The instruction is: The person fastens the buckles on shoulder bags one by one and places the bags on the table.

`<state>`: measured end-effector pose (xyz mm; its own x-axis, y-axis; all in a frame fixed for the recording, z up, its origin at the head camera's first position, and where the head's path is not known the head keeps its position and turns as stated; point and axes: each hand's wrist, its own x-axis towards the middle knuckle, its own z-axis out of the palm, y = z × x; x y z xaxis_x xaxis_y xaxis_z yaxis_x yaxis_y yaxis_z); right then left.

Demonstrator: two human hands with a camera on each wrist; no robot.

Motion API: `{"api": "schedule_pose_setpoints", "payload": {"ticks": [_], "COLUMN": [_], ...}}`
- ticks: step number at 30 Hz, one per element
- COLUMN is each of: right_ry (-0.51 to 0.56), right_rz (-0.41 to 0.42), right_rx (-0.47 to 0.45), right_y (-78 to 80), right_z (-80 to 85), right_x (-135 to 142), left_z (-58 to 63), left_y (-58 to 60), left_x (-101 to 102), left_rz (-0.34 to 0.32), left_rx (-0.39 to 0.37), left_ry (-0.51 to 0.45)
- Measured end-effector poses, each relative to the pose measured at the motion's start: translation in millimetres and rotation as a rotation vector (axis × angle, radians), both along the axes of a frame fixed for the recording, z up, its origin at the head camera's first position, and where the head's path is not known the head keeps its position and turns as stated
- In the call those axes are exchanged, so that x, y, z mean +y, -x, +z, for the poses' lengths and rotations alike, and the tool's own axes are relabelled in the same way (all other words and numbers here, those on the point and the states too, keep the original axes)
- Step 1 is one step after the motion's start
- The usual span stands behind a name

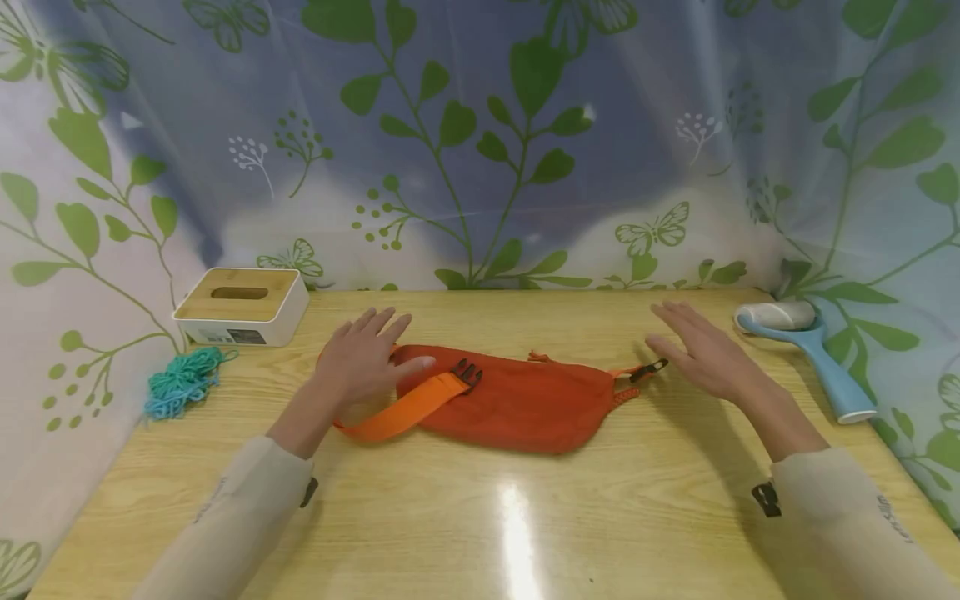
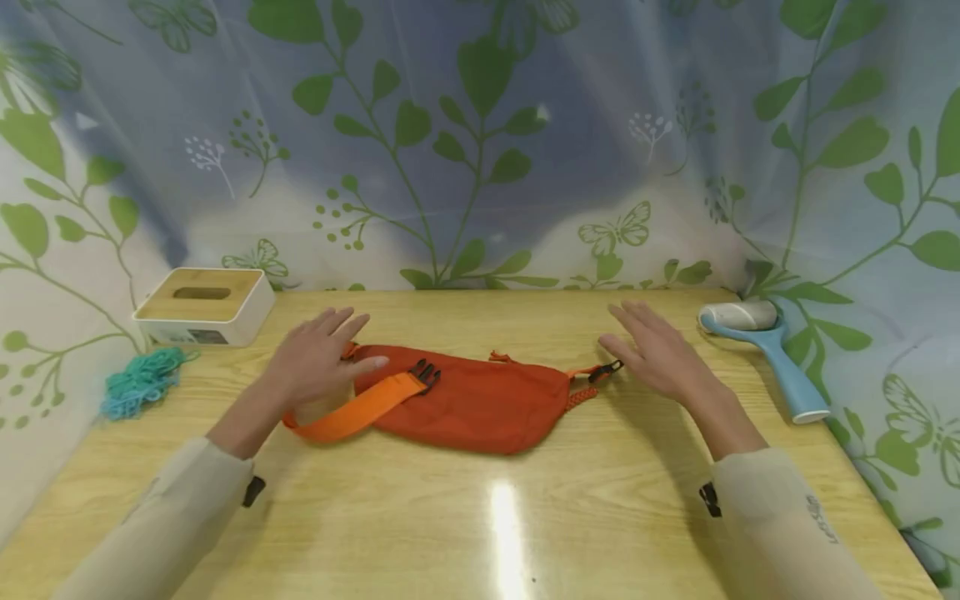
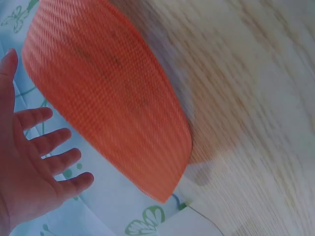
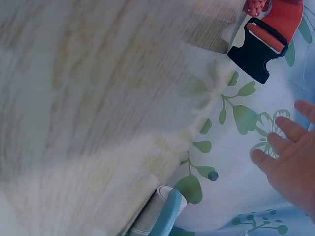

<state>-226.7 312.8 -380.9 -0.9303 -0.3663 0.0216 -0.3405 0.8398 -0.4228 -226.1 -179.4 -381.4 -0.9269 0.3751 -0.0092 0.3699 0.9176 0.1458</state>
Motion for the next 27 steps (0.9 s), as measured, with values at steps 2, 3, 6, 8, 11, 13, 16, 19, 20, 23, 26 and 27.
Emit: {"api": "schedule_pose_setpoints", "payload": {"ticks": [2,3,6,8,11,13,16,19,20,23,26,27], "right_ry": [0.021,0.032,0.061,0.082,0.112,0.122,0.138,0.162,0.171,0.190,0.199,0.200], "right_rz": [0.013,0.019,0.031,0.037,0.042,0.044,0.046,0.054,0.057,0.069,0.084,0.090], "right_rx": [-0.023,-0.031,-0.051,-0.066,-0.094,-0.111,-0.127,-0.134,-0.135,-0.137,-0.139,-0.138], "right_y": [0.5,0.6,0.2,-0.5,-1.4,-1.9,-2.9,-3.5,-4.0,-4.6,-5.5,-5.5], "right_z": [-0.2,-0.2,-1.1,-2.2,-4.6,-6.6,-9.4,-12.1,-12.8,-14.7,-15.6,-16.1], "right_x": [0,-1,0,0,1,1,2,4,5,7,8,8], "left_z": [-0.4,-0.2,-1.7,-3.3,-6.1,-7.7,-9.2,-11.7,-12.5,-15.0,-15.9,-16.2], "left_y": [-1.2,-2.3,-4.8,-6.1,-7.4,-8.0,-8.8,-8.1,-7.9,-7.4,-7.7,-7.6], "left_x": [3,5,10,13,18,20,23,26,27,29,33,34], "left_rz": [-0.011,-0.014,-0.019,-0.015,0.000,0.011,0.018,-0.011,-0.027,-0.064,-0.075,-0.077], "left_rx": [0.004,0.004,-0.005,-0.015,-0.030,-0.044,-0.071,-0.107,-0.115,-0.125,-0.099,-0.086], "left_ry": [-0.012,-0.024,-0.061,-0.078,-0.089,-0.096,-0.115,-0.132,-0.134,-0.136,-0.136,-0.135]}}
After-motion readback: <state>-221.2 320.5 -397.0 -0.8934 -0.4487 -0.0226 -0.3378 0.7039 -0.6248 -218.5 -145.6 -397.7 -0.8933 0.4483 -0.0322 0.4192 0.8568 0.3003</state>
